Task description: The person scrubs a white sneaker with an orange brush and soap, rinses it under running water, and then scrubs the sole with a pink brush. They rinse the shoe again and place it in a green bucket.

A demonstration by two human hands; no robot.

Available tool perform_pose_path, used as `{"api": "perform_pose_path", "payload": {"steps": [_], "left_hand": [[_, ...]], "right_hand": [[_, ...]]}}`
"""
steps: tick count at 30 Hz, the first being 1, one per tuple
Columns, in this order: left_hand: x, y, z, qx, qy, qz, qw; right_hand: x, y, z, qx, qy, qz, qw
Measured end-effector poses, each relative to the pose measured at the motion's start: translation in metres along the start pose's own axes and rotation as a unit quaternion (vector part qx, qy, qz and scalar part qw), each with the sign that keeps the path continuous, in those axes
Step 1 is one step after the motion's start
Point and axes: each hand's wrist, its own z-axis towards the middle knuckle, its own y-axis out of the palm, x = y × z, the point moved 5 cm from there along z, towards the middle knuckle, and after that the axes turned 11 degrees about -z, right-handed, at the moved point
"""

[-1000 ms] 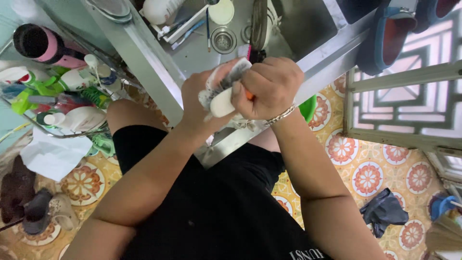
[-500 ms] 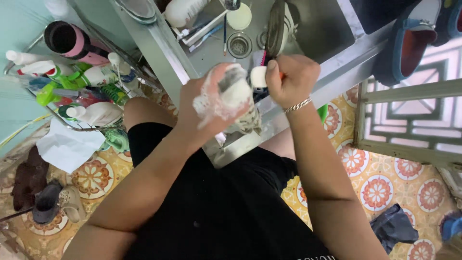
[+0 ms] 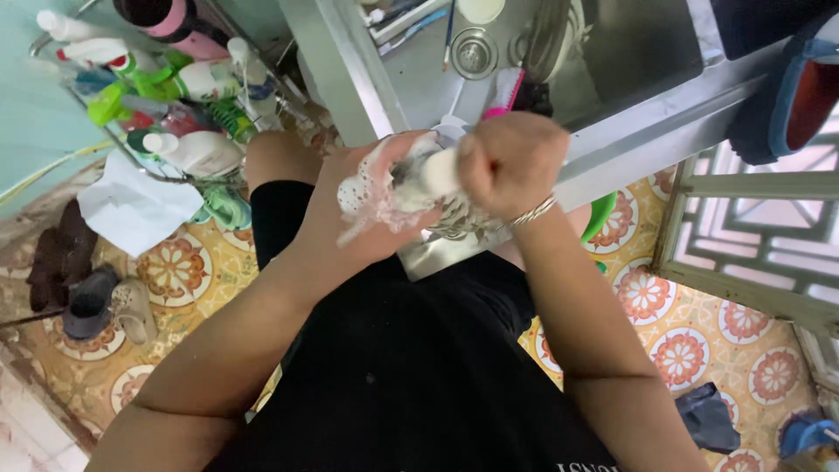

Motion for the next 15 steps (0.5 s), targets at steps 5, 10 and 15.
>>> {"api": "perform_pose_path", "payload": {"steps": [5,10,15], "left_hand": [[-0.003,-0.006,-0.017,0.000,0.017,0.017,1.000],[-0.012,-0.006,-0.038,0.010,-0.020,-0.065,0.998],[-0.019,-0.009,-0.044,0.028,-0.033,-0.093,0.995]], "right_hand": [[-0.001,0.010,-0.009,-0.025,0.033,-0.037,0.998],[-0.023,0.005,-0.012,-0.035,-0.012,0.026,0.999],[-0.017,0.015,-0.022,-0.035,0.024,-0.002,0.999]]}}
